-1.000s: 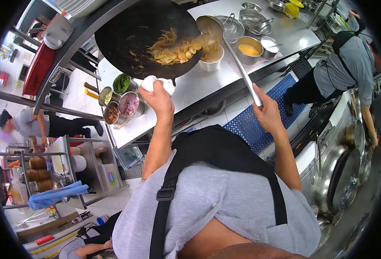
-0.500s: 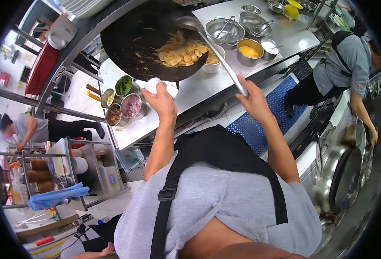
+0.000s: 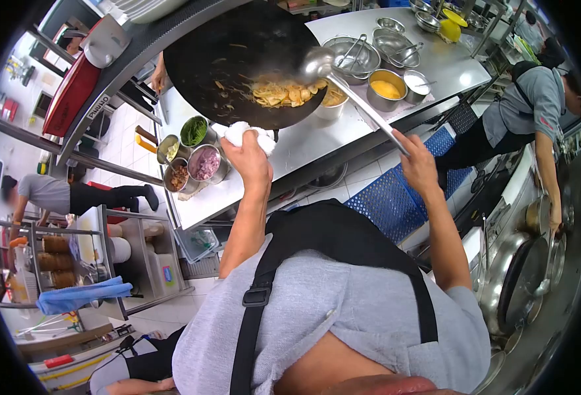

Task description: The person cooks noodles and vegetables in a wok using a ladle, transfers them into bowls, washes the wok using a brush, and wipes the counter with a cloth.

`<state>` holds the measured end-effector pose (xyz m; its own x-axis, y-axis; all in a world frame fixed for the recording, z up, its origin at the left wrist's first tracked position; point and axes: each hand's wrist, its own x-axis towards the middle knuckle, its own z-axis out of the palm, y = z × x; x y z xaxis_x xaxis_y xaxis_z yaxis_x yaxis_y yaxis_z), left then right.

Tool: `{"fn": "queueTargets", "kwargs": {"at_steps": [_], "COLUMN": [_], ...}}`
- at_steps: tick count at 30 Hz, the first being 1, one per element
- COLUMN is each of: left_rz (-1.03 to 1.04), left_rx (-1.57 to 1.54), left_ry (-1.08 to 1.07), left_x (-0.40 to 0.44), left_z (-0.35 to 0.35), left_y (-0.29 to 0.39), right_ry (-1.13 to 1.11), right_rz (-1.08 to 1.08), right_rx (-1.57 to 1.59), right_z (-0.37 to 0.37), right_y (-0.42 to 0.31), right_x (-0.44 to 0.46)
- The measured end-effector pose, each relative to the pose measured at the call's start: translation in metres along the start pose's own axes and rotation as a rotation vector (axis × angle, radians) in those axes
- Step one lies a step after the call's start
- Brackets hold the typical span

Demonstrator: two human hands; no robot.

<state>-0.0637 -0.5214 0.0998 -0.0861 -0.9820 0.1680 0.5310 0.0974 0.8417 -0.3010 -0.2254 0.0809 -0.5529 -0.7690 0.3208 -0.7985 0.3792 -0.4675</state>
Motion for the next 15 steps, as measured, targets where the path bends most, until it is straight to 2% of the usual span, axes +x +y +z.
{"fn": "queueTargets", "kwargs": {"at_steps": [3,15], "left_rz": [0.006,-0.022], "left_rx": [0.009,0.025], "left_ry": [0.015,0.018], "left_x": [0.001,-0.001], "left_z": [-0.002,0.0], "left_y": [-0.002,-0.003], "right_ry": [-0.012,0.028], "right_rz": [0.073,0.072], "right_rx": [0.005,0.005], "right_z": [-0.022,-0.002], "right_y": [-0.017,0.0], "right_x": [-0.001,-0.017]}}
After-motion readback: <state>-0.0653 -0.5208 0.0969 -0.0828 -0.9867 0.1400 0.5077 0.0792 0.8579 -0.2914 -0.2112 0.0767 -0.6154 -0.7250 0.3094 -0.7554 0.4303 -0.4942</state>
